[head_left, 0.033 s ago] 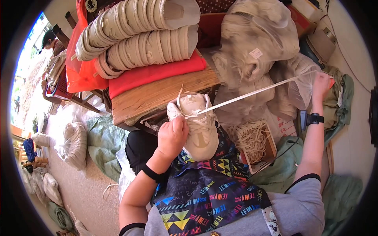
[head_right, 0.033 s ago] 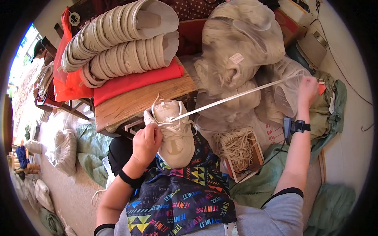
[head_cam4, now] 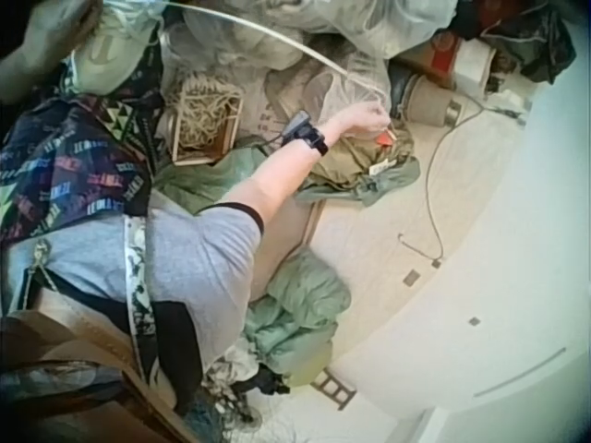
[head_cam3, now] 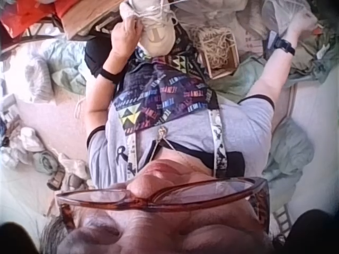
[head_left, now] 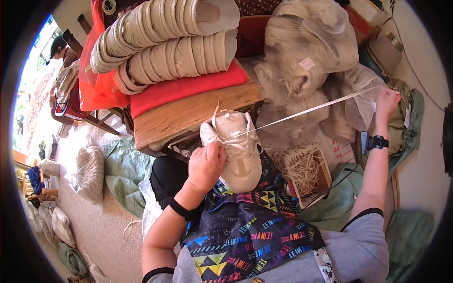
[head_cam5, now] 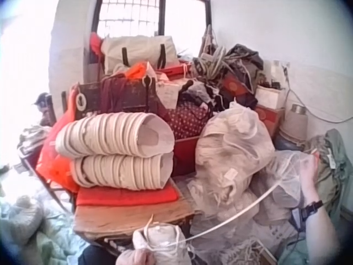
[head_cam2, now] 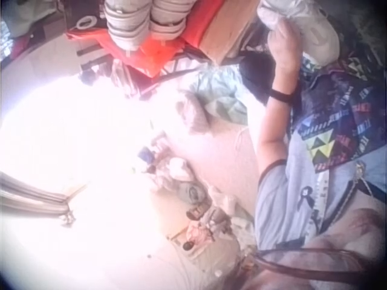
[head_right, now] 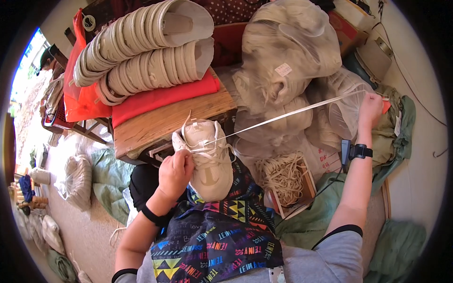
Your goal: The recorder is lacing a white sneaker in a workshop setting.
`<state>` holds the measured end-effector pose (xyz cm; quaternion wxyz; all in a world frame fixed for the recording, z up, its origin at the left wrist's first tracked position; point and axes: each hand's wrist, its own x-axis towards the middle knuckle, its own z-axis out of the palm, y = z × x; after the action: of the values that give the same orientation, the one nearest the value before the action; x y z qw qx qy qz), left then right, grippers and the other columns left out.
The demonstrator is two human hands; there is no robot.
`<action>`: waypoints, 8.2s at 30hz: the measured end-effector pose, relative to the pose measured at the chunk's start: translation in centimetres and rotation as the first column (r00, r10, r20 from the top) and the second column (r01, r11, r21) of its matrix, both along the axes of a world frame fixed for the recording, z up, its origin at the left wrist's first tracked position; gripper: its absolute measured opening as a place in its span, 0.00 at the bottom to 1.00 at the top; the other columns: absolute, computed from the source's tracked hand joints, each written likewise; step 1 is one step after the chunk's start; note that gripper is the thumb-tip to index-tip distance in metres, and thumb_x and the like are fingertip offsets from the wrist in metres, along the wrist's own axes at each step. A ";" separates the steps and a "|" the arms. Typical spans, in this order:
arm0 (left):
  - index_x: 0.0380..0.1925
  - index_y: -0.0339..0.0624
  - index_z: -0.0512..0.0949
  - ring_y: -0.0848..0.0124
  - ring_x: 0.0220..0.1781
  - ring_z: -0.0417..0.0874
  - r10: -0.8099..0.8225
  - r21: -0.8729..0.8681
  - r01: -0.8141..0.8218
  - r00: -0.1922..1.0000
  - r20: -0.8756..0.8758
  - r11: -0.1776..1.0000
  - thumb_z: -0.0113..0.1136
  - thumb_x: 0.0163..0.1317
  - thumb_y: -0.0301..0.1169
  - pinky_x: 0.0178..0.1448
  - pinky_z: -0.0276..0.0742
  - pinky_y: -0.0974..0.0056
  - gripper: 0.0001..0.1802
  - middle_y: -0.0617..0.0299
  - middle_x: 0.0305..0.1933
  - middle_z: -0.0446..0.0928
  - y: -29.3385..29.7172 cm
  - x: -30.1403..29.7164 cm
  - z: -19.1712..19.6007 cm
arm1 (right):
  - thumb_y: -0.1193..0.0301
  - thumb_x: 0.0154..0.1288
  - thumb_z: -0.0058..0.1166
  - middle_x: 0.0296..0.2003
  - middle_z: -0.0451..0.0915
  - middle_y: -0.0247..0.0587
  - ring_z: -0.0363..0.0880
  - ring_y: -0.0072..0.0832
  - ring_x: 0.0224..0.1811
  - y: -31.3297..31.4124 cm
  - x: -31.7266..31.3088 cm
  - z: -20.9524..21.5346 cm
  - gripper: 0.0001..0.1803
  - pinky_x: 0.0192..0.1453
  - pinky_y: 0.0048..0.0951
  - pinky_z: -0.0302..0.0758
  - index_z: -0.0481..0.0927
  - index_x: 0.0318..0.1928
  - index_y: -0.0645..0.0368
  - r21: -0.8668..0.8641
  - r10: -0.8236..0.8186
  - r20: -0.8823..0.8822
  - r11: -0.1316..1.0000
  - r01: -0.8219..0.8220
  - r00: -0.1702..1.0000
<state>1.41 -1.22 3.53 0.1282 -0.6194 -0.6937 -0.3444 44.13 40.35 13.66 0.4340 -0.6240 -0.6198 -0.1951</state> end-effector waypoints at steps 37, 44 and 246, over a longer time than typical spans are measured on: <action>0.29 0.42 0.76 0.54 0.51 0.69 -0.020 -0.118 0.007 0.993 -0.115 0.993 0.65 0.49 0.28 0.55 0.66 0.52 0.08 0.57 0.46 0.69 1.8 -2.2 5.4 | 0.68 0.68 0.56 0.35 0.74 0.31 0.76 0.18 0.37 -19.4 -22.6 0.0 0.10 0.46 0.22 0.73 0.84 0.40 0.62 -0.591 0.510 -0.806 -0.709 -0.384 0.299; 0.31 0.40 0.75 0.55 0.51 0.71 0.323 0.097 -0.309 0.918 -0.230 0.946 0.60 0.53 0.22 0.57 0.66 0.53 0.06 0.55 0.46 0.72 -2.9 -7.4 7.2 | 0.64 0.65 0.60 0.41 0.73 0.33 0.65 0.29 0.55 -17.5 -22.9 -0.9 0.10 0.63 0.29 0.62 0.85 0.41 0.55 -0.698 0.787 -0.603 -0.599 -0.392 -0.129; 0.48 0.35 0.79 0.82 0.11 0.57 0.314 0.174 0.610 -0.606 0.730 0.773 0.44 0.77 0.41 0.20 0.54 0.73 0.21 0.73 0.08 0.61 -1.7 -3.6 3.0 | 0.71 0.61 0.52 0.32 0.82 0.48 0.81 0.46 0.30 -26.2 -29.5 -5.4 0.05 0.32 0.41 0.77 0.76 0.37 0.57 -0.464 0.949 -0.075 0.238 -0.854 0.305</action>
<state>-2.21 -2.89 6.55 -0.7949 -0.0981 -0.3211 -0.5053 14.61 14.14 8.26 0.2478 -0.1986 -0.9342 0.1627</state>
